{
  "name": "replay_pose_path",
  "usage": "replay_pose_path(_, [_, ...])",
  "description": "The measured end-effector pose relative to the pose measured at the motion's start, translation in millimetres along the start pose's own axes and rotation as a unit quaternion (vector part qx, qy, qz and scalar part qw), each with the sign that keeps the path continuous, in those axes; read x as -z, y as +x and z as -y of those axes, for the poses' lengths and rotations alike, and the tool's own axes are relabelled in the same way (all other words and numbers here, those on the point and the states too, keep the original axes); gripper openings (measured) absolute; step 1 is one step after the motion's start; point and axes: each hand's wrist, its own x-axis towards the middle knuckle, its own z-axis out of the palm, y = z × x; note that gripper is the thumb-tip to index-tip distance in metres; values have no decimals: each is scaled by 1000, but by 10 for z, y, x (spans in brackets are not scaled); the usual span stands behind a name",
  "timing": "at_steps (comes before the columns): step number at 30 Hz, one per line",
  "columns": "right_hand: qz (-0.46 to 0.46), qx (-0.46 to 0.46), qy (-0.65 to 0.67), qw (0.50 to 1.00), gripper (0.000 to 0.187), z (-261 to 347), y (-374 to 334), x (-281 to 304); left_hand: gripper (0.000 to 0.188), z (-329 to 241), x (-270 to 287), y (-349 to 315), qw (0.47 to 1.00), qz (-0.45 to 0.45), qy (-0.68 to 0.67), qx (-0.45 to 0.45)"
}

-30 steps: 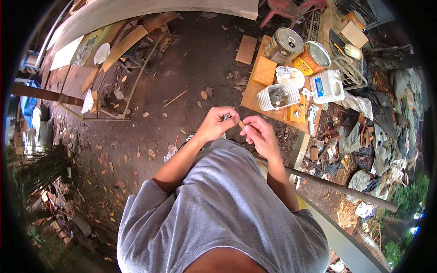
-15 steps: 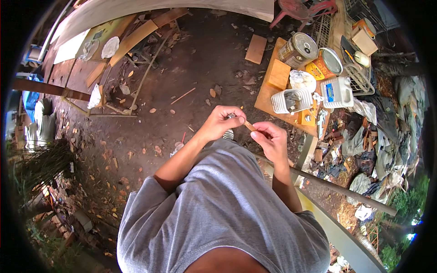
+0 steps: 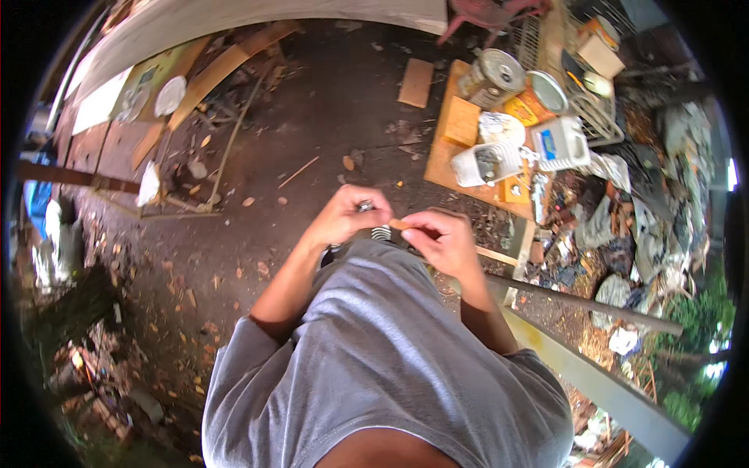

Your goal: The person is assembling a small metal component onto a thin wooden stick.

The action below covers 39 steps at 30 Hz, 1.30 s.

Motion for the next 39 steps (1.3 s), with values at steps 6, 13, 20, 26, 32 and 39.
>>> replay_pose_path(6, [6, 22, -37, 999, 15, -26, -75, -40, 9, 236, -71, -163, 995, -14, -74, 59])
replay_pose_path(13, [-1, -11, 22, 1000, 17, -174, -200, -109, 9, 476, -184, -192, 976, -46, -195, 80])
replay_pose_path(20, [-25, -8, 40, 999, 16, -372, -119, -99, 17, 426, -202, -46, 991, -76, -102, 44])
replay_pose_path(26, [-72, -15, 81, 994, 21, -416, -70, -73, 23, 580, -229, -9, 985, -92, -125, 79])
replay_pose_path(32, [-161, 41, 113, 980, 18, -299, -1, -82, 9, 543, -278, -13, 986, -107, -100, 81])
replay_pose_path(39, [-206, 60, 159, 964, 15, -225, 131, -133, 15, 310, -315, 187, 974, -191, 118, -19])
